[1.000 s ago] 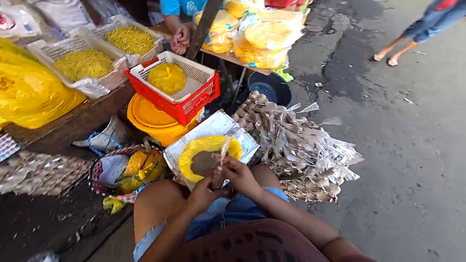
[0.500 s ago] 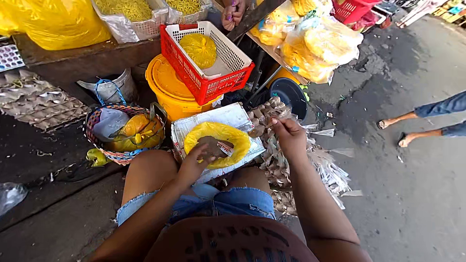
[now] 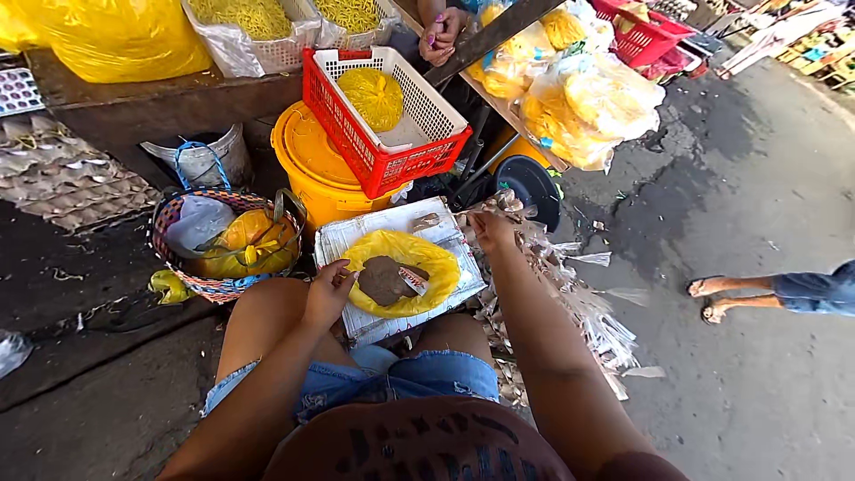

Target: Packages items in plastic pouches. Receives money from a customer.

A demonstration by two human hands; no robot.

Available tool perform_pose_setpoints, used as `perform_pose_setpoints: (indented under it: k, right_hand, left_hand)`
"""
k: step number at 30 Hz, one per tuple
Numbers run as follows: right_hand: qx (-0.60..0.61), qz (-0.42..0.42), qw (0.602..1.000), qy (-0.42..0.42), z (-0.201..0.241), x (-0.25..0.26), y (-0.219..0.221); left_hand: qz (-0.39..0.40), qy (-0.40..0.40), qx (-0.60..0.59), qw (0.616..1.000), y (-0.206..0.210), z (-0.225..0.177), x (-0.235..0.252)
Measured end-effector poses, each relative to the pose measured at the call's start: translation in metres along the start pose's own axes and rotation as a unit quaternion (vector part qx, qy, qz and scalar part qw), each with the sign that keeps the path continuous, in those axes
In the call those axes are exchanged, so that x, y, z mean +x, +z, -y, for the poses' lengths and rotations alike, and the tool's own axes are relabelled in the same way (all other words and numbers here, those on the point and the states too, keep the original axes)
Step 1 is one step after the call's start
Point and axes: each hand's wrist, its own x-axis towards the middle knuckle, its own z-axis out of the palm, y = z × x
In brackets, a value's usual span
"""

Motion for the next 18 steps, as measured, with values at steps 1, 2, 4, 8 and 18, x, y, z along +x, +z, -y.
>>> perform_pose_setpoints:
  k: [1, 2, 4, 8, 18]
  right_hand:
    - [-0.006, -0.013, 1.0, 0.016, -0.007, 0.002, -0.006]
    - [-0.024, -0.017, 0.999, 0.028, -0.013, 0.003, -0.013]
    - [-0.085, -0.013, 0.996, 0.038, -0.022, 0.0, -0.028]
    - [-0.306, 0.052, 0.951, 0.012, -0.041, -0.001, -0.067]
    - [-0.587, 0.074, 0.806, 0.015, -0.062, -0.015, -0.072]
  left_hand:
    - [-0.003, 0.001, -0.006, 1.0, 0.0, 0.001, 0.001]
    - [-0.006, 0.005, -0.016, 1.0, 0.0, 0.002, 0.003]
    - [-0.014, 0.013, -0.041, 0.999, 0.003, 0.004, 0.004]
    - [-0.02, 0.02, -0.048, 0.998, 0.009, 0.007, 0.007]
    - [-0.054, 0.035, -0.019, 0.998, 0.014, 0.014, 0.008]
